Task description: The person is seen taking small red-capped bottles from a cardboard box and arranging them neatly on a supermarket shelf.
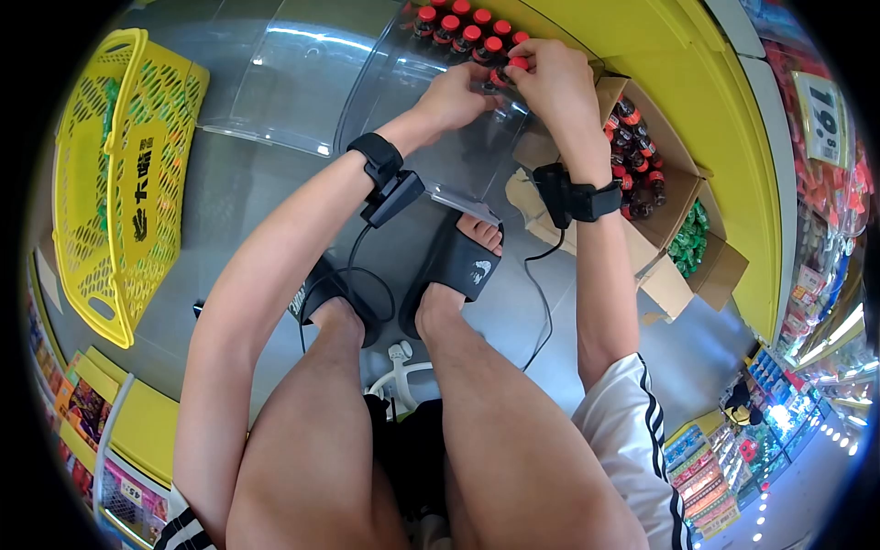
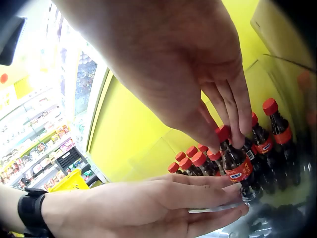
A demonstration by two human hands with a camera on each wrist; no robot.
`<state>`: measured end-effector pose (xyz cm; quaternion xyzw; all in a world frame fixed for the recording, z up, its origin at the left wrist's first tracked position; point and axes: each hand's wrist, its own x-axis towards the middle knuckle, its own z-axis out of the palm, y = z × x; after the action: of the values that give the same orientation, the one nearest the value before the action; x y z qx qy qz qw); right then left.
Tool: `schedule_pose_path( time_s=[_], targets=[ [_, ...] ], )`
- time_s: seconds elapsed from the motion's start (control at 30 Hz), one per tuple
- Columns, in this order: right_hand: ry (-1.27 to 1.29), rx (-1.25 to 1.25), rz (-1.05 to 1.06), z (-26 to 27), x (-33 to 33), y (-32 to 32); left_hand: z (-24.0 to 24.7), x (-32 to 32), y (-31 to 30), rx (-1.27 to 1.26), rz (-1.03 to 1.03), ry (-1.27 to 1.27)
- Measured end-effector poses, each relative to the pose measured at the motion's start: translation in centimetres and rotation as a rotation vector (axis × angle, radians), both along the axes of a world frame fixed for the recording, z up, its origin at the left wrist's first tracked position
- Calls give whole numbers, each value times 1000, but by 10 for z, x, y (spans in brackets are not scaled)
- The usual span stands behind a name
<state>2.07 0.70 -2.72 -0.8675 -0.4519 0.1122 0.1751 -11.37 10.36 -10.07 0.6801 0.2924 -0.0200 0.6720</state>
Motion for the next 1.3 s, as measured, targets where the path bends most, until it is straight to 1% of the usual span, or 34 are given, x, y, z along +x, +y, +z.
schedule_pose_path(
  time_s=[0.03, 0.1, 0.13, 0.17, 0.2, 0.23, 0.3, 0.4, 0.53, 0.6, 0.63, 0.67, 0.7, 0.77, 0.8, 0.93, 0.97, 1.0, 1.17, 1.3],
  targets=[
    [5, -33, -15, 0, -1, 2, 2, 0, 2, 0, 1, 0],
    [11, -65, -31, -3, 0, 2, 6, 2, 6, -94, -64, 89],
    [10, -74, -25, -7, 0, 3, -2, 3, 7, -94, -63, 90],
    [10, -81, -18, -10, 2, 4, -14, 6, 8, -175, -61, 54],
    [11, -80, -17, -11, 3, 5, -14, 6, 9, -256, -59, 19],
    [8, -98, -12, -13, 3, 7, -13, 7, 8, -256, -55, 20],
    [16, -119, 1, -16, -1, 8, -12, 8, 5, -504, 107, 10],
    [45, -171, -44, -18, -1, 12, -15, 12, 8, -549, 137, 34],
    [30, -196, -84, -17, 0, 15, -13, 14, 9, -580, 110, 11],
    [48, -202, -104, -16, 0, 17, -13, 17, 9, -598, 160, -2],
    [42, -193, -127, -16, 0, 18, -14, 17, 10, -598, 159, -2],
    [36, -184, -151, -16, 0, 18, -15, 18, 11, -600, 116, -33],
    [34, -184, -151, -19, 2, 17, -19, 20, 13, -603, 74, -65],
    [-42, -96, -129, -26, 4, 16, -28, 24, 12, -602, 80, -73],
    [-42, -96, -129, -20, 1, 17, -26, 24, 11, -601, 87, -80],
    [-98, -207, -153, -6, -3, 22, -23, 24, 5, -642, 156, -48],
    [-110, -244, -165, -5, -4, 23, -27, 23, 4, -657, 172, -97],
    [-109, -244, -163, -5, -5, 23, -29, 23, 3, -671, 189, -146],
    [-88, -214, -160, -9, -1, 22, -39, 27, 4, -695, 187, -169],
    [-80, -221, -192, -5, -2, 23, -36, 29, 6, -738, 179, -178]
  ],
)
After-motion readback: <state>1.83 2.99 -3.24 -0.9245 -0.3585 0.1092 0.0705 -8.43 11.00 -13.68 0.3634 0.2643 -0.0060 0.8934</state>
